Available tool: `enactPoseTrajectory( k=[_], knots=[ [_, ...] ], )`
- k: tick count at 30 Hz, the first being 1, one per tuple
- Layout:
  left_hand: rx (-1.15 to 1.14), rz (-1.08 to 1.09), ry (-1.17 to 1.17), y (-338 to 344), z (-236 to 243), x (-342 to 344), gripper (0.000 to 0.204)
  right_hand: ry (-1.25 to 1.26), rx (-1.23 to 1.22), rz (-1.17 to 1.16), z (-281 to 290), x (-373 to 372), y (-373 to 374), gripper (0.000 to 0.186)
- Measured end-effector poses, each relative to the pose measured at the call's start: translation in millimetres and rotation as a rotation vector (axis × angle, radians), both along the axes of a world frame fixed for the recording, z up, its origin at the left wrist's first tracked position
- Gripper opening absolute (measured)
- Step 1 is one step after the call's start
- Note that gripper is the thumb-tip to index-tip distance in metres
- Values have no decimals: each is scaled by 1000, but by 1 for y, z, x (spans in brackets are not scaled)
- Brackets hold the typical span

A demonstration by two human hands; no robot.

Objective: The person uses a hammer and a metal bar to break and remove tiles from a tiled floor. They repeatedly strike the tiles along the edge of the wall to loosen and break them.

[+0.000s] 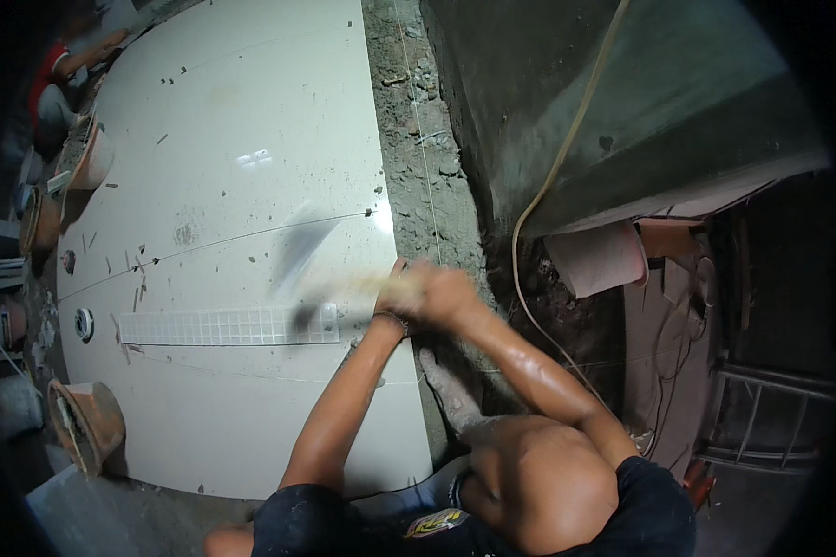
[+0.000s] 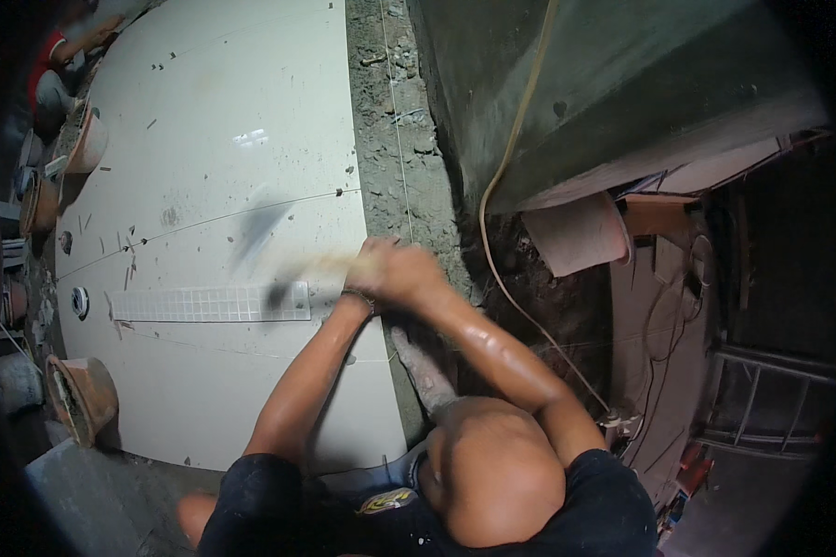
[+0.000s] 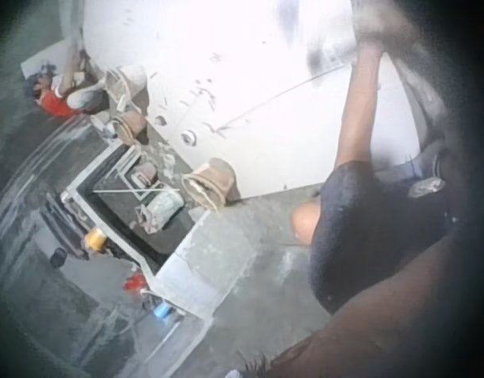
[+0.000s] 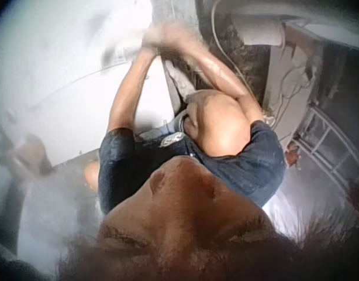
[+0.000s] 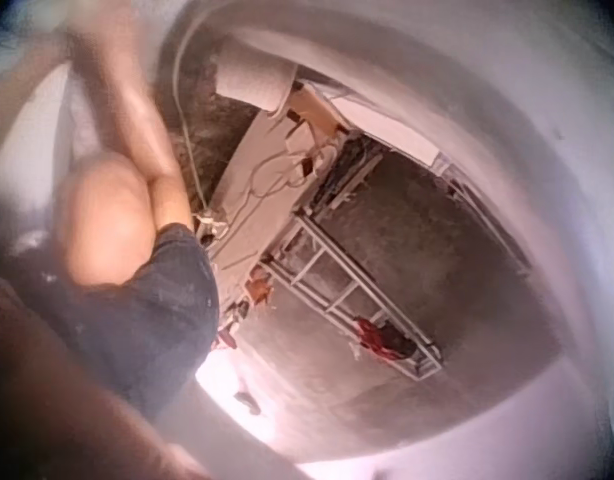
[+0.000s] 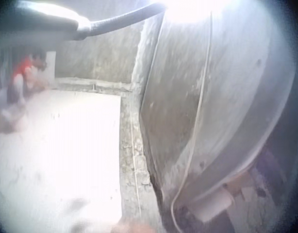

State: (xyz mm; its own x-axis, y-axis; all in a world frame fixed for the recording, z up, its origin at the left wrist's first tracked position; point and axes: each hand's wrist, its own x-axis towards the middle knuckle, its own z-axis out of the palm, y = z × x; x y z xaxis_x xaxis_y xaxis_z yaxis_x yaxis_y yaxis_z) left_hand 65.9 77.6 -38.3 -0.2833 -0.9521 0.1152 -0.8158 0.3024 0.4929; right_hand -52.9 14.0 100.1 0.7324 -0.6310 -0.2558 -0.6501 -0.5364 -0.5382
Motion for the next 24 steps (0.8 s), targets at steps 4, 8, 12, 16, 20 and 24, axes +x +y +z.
enactPoseTrajectory(
  k=[4, 8, 12, 16, 20, 24],
  knots=[
    [80, -34, -184, 4, 25, -3, 64, 112, 90, -844, -35, -28, -41, 65],
    [226, -14, -371, 7, 22, -13, 66, -167, 68, -651, -58, -3, 7, 64],
    [43, 67, -218, 13, 0, -20, 68, 6, -95, -249, -44, 9, 36, 61],
    [53, 35, -259, 19, 3, -22, 70, 163, -59, -376, -36, -24, -6, 57],
    [112, 51, -233, 21, 30, -25, 58, 115, -20, -787, -49, -43, -30, 67],
    [301, 32, -334, 14, 44, -33, 43, -14, -14, -726, -57, -37, -3, 61]
  ],
)
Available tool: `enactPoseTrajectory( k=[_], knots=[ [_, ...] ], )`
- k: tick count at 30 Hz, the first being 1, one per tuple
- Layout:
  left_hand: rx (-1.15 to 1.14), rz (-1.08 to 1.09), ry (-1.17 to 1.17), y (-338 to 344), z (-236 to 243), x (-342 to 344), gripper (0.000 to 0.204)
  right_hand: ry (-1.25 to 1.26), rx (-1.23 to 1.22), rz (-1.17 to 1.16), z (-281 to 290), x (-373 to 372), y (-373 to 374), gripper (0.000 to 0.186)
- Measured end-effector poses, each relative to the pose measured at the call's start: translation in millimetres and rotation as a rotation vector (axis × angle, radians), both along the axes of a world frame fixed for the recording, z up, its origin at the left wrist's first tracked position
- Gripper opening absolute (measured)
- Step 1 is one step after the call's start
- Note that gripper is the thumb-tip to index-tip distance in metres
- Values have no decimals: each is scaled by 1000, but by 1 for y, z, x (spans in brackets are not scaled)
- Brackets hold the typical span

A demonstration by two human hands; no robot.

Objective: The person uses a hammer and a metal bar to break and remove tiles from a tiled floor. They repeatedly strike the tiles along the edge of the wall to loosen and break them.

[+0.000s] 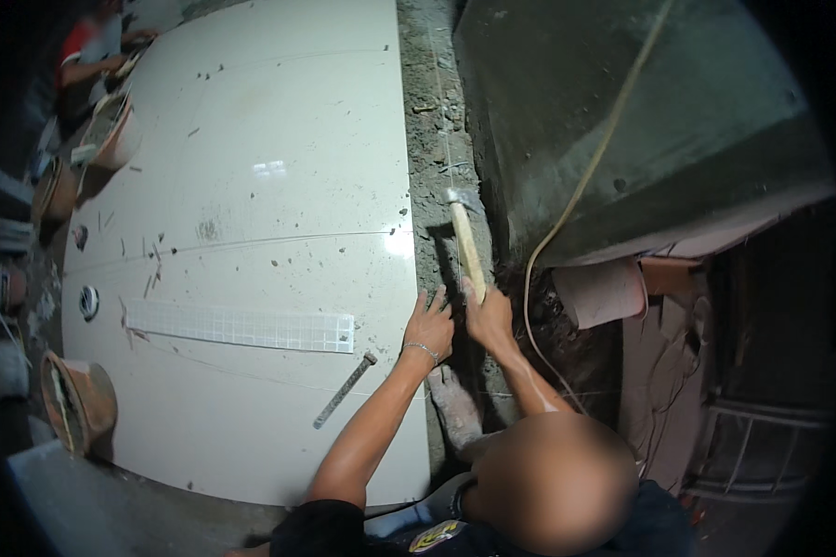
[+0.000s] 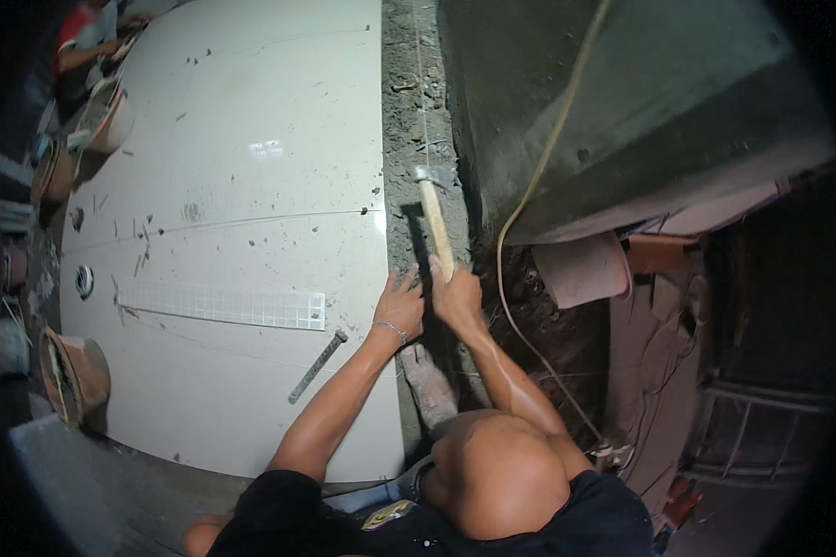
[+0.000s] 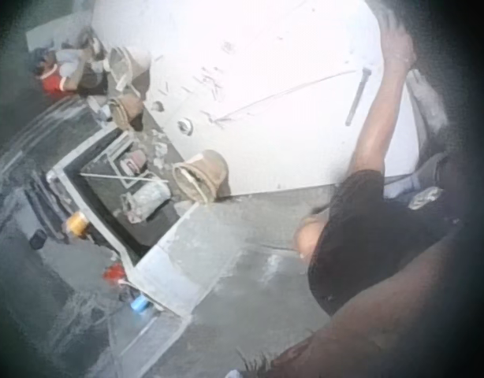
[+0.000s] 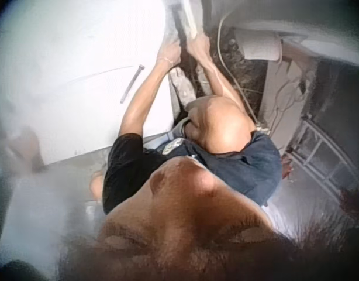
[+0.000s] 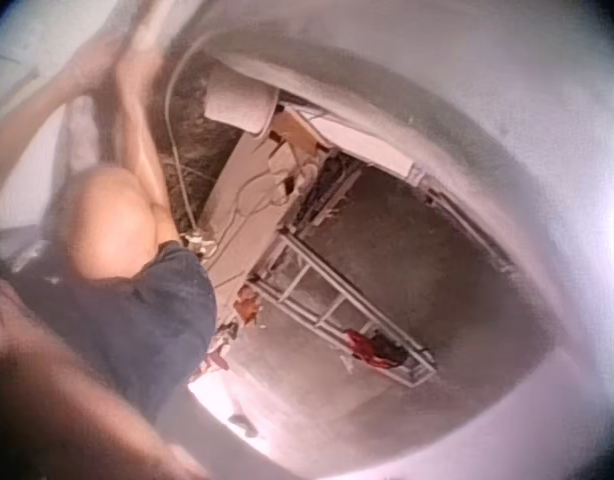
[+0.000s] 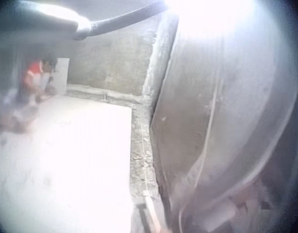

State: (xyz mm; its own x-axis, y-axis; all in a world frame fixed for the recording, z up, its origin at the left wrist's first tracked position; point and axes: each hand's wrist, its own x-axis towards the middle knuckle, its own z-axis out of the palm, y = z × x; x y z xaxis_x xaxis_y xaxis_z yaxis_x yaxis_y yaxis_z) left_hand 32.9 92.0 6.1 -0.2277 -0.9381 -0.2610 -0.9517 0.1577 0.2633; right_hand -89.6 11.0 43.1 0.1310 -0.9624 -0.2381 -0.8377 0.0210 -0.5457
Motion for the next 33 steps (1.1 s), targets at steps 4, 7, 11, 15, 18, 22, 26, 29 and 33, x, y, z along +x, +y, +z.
enactPoseTrajectory(
  k=[4, 7, 11, 15, 18, 22, 26, 29, 33],
  knots=[
    [116, 56, 29, -7, -6, -3, 36, -100, 34, 91, 9, 5, 14, 52],
    [34, 650, 806, -12, -14, -5, 32, -131, 2, 163, 13, 2, 14, 45],
    [82, 979, 1866, -20, -9, -23, 28, -204, -15, 234, 11, -7, 19, 38],
    [29, 1163, 2079, -32, 18, -43, 29, -278, -38, 578, 38, -40, 20, 36],
    [97, 1411, 2227, -45, 37, -43, 28, -309, 364, 470, 94, -88, 7, 32],
    [103, 1406, 1971, -67, 48, -44, 44, -444, -539, 438, 179, -145, 0, 35],
    [-21, 1372, 1560, -92, 45, -64, 62, -586, -1278, 98, 225, -129, -30, 35],
    [-142, 1383, 1322, -108, 38, -81, 67, -630, -1497, 47, 231, -89, -57, 35],
    [-162, 1416, 1264, -110, 22, -91, 67, -609, -1598, 19, 226, -49, -76, 36]
  ],
)
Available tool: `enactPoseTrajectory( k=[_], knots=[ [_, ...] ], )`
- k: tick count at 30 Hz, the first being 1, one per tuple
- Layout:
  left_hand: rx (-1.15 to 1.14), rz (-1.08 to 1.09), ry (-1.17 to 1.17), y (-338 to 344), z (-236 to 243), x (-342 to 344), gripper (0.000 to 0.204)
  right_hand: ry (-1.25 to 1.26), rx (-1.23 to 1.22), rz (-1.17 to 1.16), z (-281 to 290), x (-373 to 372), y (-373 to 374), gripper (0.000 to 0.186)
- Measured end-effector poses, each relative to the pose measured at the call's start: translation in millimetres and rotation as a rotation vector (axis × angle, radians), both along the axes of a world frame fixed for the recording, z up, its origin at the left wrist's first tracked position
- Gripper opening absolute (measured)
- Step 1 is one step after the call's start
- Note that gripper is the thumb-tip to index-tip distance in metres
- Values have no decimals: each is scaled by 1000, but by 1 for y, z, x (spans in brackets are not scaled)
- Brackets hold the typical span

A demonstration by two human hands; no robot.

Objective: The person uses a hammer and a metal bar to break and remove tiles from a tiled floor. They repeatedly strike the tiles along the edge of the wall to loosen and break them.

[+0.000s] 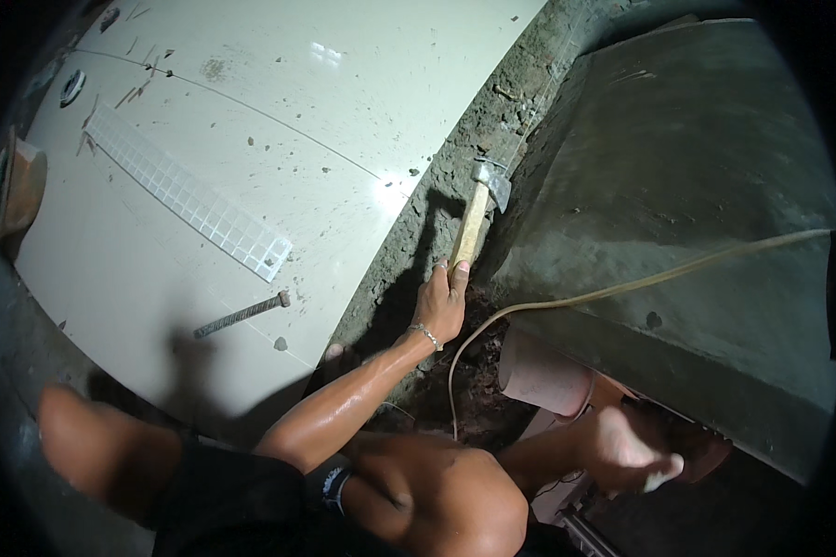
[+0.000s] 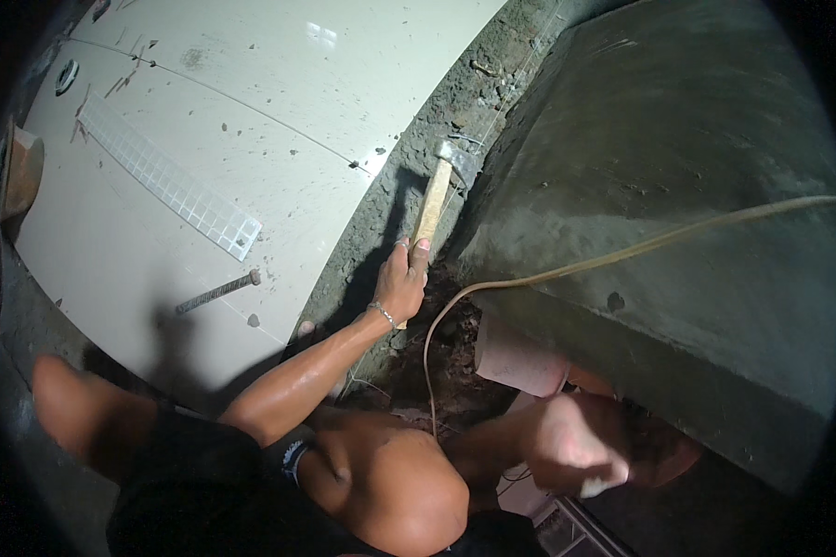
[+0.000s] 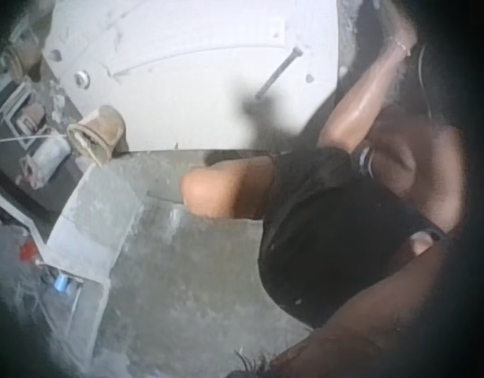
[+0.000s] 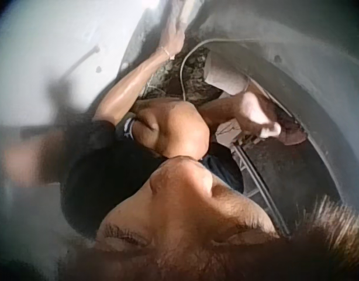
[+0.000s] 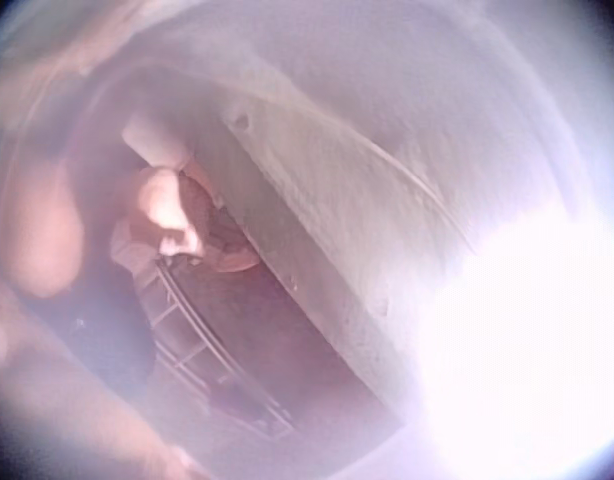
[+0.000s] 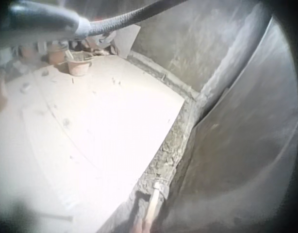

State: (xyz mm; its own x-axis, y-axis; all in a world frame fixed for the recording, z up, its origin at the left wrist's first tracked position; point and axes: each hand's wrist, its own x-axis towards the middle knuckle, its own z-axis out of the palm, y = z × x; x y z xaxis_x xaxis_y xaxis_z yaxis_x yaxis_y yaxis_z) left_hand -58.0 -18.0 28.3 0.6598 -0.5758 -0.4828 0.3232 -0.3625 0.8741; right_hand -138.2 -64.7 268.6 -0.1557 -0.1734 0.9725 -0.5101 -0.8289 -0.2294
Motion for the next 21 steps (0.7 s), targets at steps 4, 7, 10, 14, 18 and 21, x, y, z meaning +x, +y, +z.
enactPoseTrajectory(
  k=[4, 7, 10, 14, 18, 21],
  knots=[
    [-24, 103, -3, -2, -21, -6, 62, 14, -33, -50, -6, 20, -12, 36],
    [-11, 48, -34, -7, -32, -14, 66, 30, -52, -71, -7, 29, -18, 37],
    [-18, -84, -101, -7, -28, -12, 59, 41, -78, -99, -8, 36, -22, 37],
    [-35, -95, 71, -1, -3, 14, 54, 13, -99, -108, -7, 36, -24, 38],
    [-255, 476, 146, -11, 6, 21, 45, 19, -119, -144, -5, 34, -29, 38],
    [-89, 338, 90, -12, -12, -2, 46, 18, -137, -155, -2, 35, -29, 39]
  ],
)
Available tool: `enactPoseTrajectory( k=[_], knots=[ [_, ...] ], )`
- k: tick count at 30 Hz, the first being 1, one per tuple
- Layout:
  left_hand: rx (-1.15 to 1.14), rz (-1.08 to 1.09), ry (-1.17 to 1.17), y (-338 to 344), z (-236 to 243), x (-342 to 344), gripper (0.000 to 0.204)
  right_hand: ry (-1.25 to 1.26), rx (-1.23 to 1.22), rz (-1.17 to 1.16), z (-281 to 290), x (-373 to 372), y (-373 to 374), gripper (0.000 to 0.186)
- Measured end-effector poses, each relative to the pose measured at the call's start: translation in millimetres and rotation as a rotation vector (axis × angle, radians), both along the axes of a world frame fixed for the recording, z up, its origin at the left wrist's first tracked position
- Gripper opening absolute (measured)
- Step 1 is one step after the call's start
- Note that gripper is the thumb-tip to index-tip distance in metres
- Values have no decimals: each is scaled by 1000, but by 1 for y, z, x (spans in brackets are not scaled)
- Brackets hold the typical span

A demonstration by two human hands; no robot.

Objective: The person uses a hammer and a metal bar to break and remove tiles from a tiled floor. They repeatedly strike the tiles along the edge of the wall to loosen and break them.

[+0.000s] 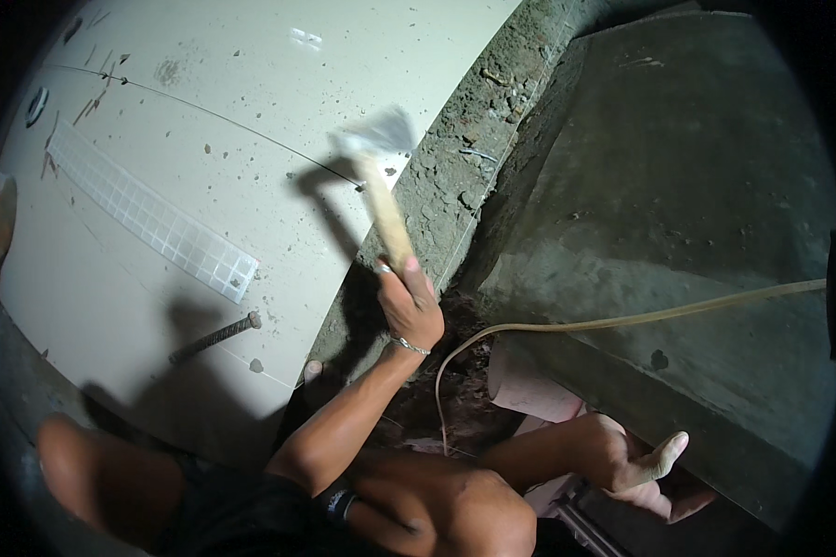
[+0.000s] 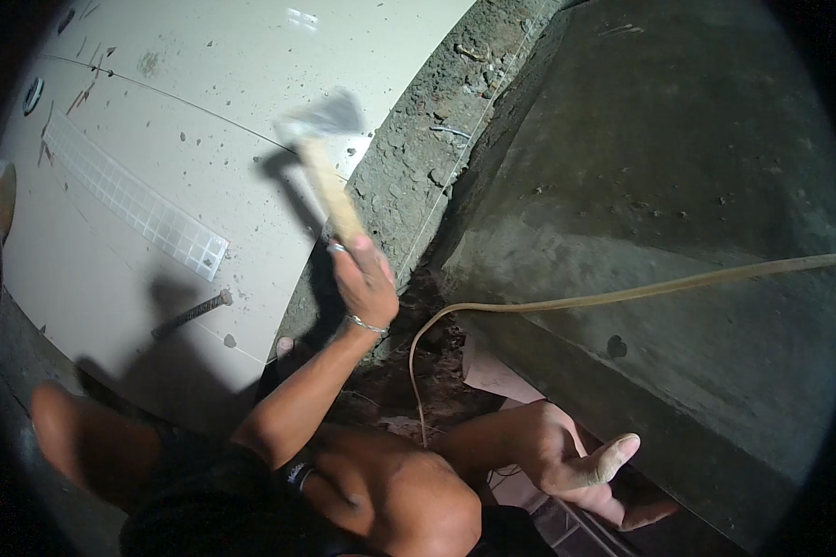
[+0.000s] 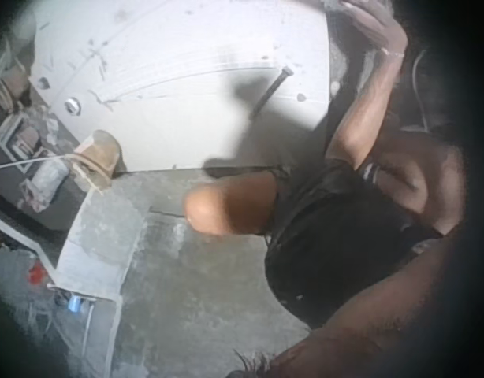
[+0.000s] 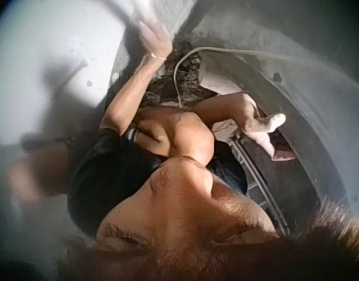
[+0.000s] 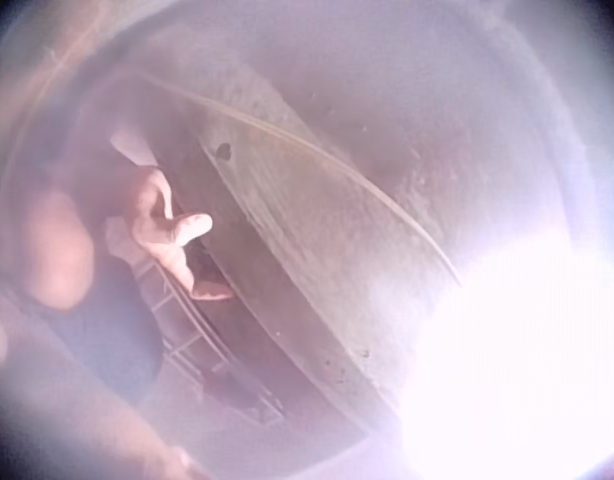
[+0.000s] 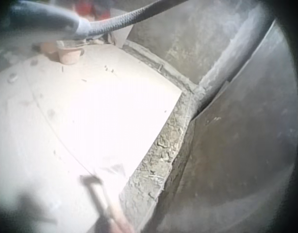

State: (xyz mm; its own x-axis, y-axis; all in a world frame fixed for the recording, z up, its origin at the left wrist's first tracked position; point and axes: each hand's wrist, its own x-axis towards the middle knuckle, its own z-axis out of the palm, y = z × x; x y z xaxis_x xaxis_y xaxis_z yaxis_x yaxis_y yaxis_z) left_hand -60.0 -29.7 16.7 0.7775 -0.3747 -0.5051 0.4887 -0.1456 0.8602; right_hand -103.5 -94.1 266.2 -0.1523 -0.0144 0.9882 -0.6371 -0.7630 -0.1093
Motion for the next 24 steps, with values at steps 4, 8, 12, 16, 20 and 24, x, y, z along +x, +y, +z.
enactPoseTrajectory(
  k=[4, 8, 12, 16, 20, 24],
  knots=[
    [290, -562, -119, 15, -12, -25, 51, -35, -16, -11, 2, 3, 2, 40],
    [37, -270, 37, 26, 12, 5, 46, -67, 1, -3, 4, 1, 0, 41],
    [-348, 125, -21, 18, 22, 33, 43, -42, -1, -27, 2, -4, -6, 42],
    [-42, -64, -112, -8, 4, -6, 46, -30, -3, -33, 3, -2, -8, 42],
    [191, -543, 101, 3, -2, -17, 79, -89, -23, 7, 5, 3, -7, 42],
    [-252, -113, 36, 18, 14, 13, 47, -102, -5, 29, 4, 1, -8, 42]
  ],
)
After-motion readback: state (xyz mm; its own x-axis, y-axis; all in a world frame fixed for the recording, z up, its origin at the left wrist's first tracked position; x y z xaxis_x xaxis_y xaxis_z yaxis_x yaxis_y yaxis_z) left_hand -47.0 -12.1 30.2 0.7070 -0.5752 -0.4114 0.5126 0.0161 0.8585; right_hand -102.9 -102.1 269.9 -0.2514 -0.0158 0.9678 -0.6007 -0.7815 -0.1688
